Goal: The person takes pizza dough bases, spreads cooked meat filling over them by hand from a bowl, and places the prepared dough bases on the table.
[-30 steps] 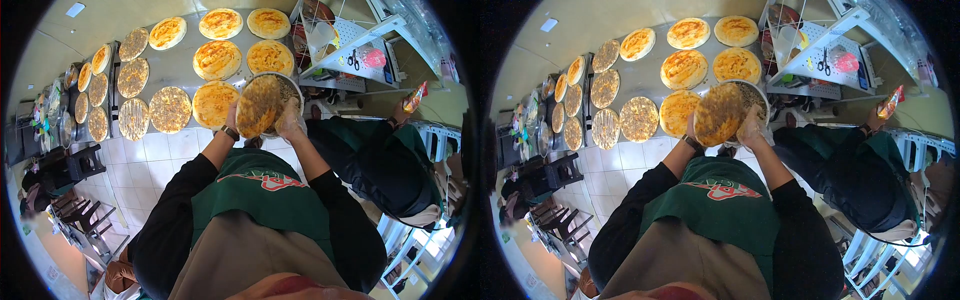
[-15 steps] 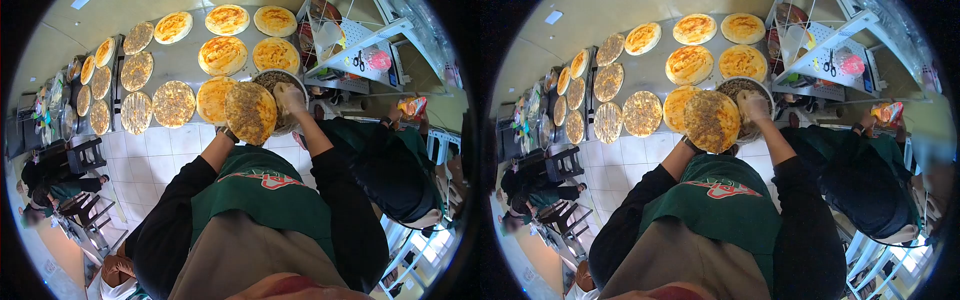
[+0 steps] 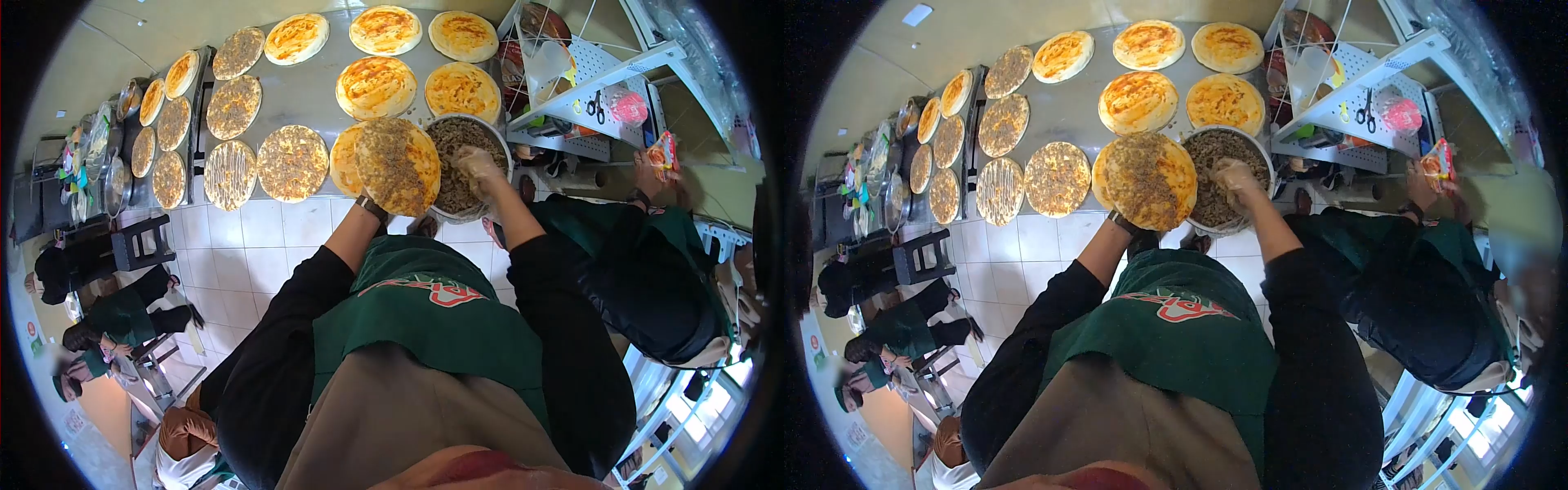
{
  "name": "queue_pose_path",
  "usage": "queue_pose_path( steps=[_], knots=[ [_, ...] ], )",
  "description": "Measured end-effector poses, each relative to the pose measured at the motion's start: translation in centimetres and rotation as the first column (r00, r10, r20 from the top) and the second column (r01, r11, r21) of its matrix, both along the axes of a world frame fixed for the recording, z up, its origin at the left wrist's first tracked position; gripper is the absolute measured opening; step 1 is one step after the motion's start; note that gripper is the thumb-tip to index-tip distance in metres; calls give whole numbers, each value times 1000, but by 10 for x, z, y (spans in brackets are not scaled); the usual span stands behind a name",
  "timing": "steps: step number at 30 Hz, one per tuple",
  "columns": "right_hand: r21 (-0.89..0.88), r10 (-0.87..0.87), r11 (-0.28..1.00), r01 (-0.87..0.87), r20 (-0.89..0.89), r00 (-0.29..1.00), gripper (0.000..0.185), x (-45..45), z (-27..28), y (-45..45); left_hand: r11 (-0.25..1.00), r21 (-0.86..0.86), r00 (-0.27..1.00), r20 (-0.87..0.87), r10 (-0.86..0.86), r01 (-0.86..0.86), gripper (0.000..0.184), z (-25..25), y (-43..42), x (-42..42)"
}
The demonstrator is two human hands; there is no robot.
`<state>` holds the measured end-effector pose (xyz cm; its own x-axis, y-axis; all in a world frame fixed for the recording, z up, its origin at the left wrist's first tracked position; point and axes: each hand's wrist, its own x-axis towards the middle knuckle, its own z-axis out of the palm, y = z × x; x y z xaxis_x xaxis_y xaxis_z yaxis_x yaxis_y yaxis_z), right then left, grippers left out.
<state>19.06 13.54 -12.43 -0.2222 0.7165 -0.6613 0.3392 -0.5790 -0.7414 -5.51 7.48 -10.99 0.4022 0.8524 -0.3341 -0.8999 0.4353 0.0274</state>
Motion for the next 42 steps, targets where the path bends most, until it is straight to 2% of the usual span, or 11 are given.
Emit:
queue_pose_path(
  steps=[4,10,12,17,19,26,28,32,34,40,42],
  knots=[
    [-162,-220,973,167,-411,884,45,-8,82,-9,999,-16,999,-22,-36,36,47,-3,3,7],
    [295,127,932,-210,277,952,39,-23,92,-3,998,47,999,-35,-39,41,48,-18,14,30],
    [602,143,611,-514,555,820,35,-24,74,-3,999,30,998,-52,-29,30,49,-13,13,35],
    [549,114,774,-317,371,922,46,-43,127,-47,998,59,1000,4,-2,2,50,-5,14,39],
    [856,190,341,-388,342,920,55,-47,105,-66,998,67,1000,12,0,-1,50,-6,12,40],
    [696,-60,623,-357,498,865,62,-26,51,-62,997,73,999,-35,-28,31,49,-23,8,34],
    [839,138,252,-482,462,876,64,-38,81,-63,998,56,997,-71,-37,41,51,-20,4,35],
    [779,215,222,-586,547,809,66,-37,82,-55,998,68,999,28,-18,16,47,-14,1,36],
    [602,26,718,-349,478,878,69,-26,57,-47,999,29,999,-33,-24,24,48,-15,-1,35],
    [722,219,240,-649,611,760,69,-42,97,-39,994,60,996,-43,-84,87,47,3,-2,32],
    [674,147,473,-567,574,805,69,-41,89,-34,998,55,999,-7,-41,42,46,10,-3,34]
  ],
)
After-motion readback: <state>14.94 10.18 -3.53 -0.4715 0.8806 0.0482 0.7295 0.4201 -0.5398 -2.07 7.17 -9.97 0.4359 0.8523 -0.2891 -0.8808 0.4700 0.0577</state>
